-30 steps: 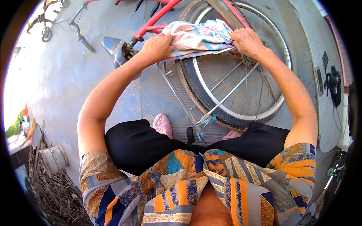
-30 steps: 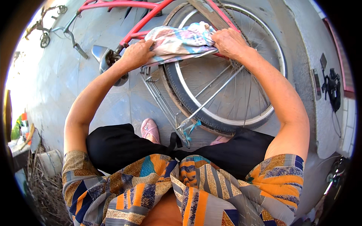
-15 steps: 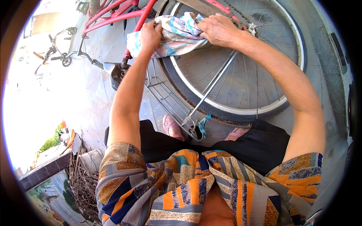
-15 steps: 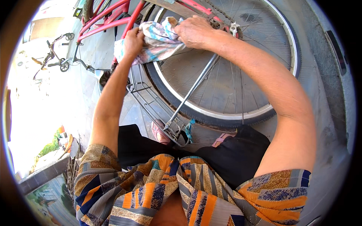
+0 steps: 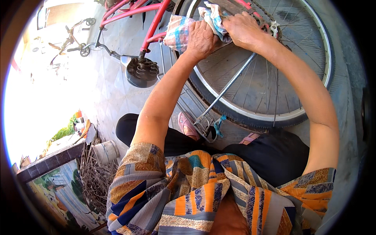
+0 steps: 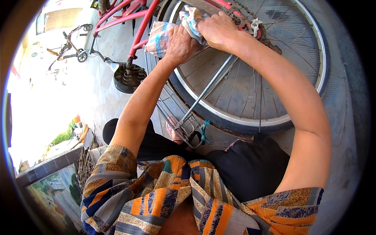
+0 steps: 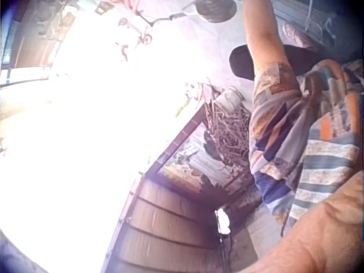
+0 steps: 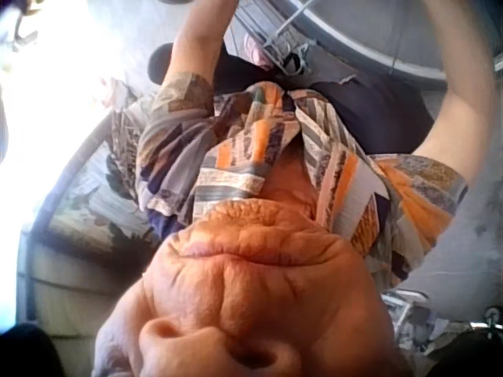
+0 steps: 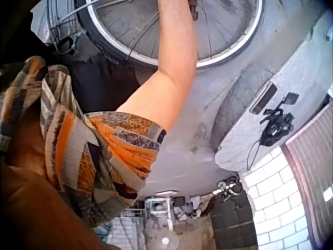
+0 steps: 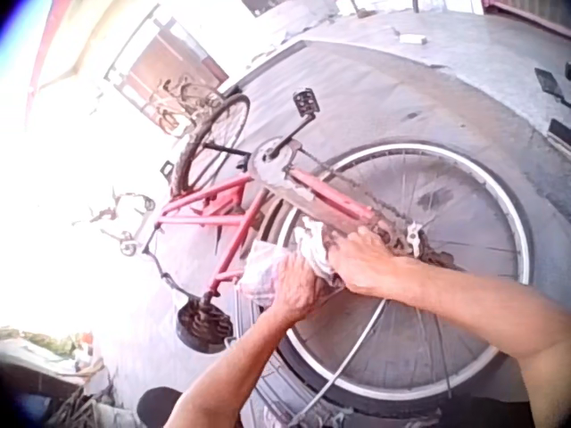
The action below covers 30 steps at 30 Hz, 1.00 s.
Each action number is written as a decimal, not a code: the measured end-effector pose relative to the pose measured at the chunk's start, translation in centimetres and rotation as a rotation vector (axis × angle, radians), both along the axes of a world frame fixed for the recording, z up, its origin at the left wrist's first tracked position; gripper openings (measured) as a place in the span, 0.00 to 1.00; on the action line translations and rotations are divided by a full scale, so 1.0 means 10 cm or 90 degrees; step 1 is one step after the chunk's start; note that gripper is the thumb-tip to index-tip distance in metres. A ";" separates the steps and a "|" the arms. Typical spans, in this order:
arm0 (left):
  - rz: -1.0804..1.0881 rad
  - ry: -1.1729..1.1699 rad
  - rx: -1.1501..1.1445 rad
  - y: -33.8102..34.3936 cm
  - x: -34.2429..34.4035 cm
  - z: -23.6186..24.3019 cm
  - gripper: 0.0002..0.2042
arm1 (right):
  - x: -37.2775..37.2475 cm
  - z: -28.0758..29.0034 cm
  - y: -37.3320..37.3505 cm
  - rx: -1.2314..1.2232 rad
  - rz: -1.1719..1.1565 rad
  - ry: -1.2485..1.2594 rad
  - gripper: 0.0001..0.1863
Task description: The person wipes the rim and spokes of a bicycle wheel with a cloth, rotating the wheel by hand to reach different sections.
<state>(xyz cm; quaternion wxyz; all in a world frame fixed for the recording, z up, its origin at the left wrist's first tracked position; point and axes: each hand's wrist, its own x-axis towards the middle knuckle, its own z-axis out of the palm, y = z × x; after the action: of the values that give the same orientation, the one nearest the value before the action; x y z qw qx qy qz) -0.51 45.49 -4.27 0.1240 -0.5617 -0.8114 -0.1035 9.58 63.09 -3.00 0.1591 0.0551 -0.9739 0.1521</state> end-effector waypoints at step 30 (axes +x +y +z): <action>0.347 0.100 -0.503 -1.37 -1.16 0.49 0.19 | -0.35 0.18 -0.32 -0.048 0.058 -0.146 0.06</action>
<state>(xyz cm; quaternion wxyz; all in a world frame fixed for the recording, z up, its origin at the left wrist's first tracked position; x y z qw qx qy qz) -12.11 31.82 0.61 -0.0156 -0.3388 -0.8944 0.2915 6.08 59.90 -1.24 0.0413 0.0759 -0.9758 0.2007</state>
